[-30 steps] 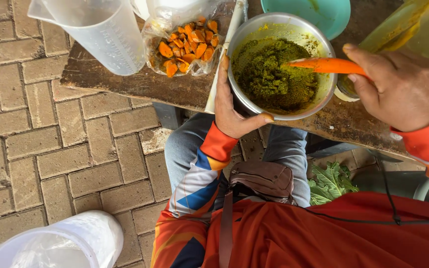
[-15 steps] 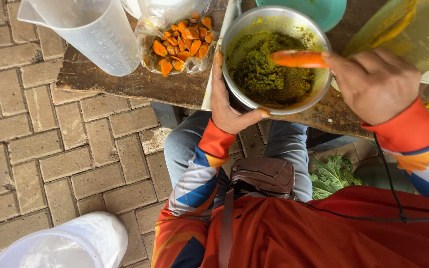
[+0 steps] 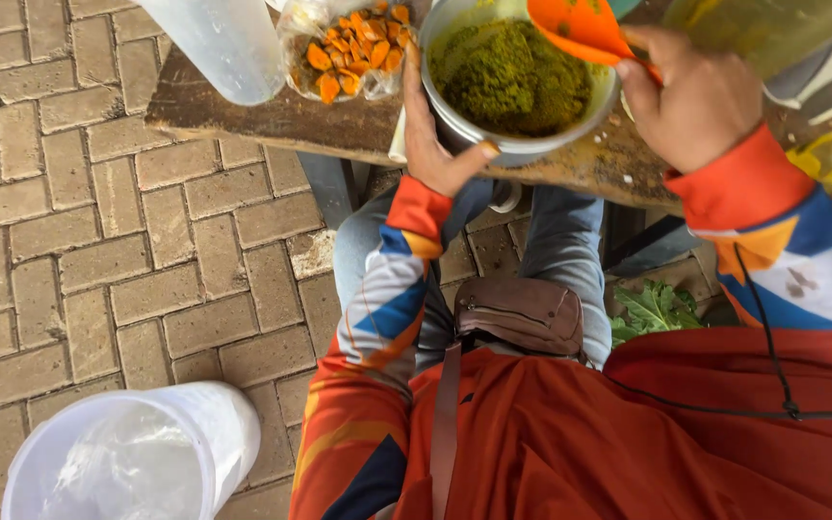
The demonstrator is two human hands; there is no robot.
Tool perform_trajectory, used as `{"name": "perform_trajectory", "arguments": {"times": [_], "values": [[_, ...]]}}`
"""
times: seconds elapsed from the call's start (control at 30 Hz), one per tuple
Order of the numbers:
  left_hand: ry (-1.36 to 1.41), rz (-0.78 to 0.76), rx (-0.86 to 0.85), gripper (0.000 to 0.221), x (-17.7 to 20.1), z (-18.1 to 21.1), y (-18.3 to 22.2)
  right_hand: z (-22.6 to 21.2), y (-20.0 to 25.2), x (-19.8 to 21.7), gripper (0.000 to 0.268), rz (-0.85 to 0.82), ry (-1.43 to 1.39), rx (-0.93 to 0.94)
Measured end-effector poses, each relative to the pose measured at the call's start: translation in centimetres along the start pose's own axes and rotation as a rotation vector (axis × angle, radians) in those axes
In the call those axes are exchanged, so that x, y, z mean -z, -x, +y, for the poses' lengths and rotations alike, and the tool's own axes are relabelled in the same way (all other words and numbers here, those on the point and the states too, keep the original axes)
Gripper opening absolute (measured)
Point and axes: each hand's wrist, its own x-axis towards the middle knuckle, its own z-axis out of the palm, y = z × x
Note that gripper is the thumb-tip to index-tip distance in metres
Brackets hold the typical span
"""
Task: Mixing a green herbal paste in a bowl and adding a yellow liquid.
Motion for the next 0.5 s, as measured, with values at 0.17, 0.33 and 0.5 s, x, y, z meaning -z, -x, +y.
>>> {"name": "perform_trajectory", "arguments": {"times": [0.17,0.33,0.5], "values": [[0.068,0.028,-0.028,0.120,-1.1,-2.2,0.8,1.3,2.3,-1.2,0.028,-0.047,-0.198,-0.070],[0.220,0.139,0.014,0.078,-2.2,-5.8,-0.6,1.4,2.1,-1.2,0.019,0.045,-0.112,0.155],[0.254,0.330,0.228,0.070,-3.8,-10.1,-0.6,-0.9,0.6,0.7,0.019,-0.113,0.090,0.082]]}}
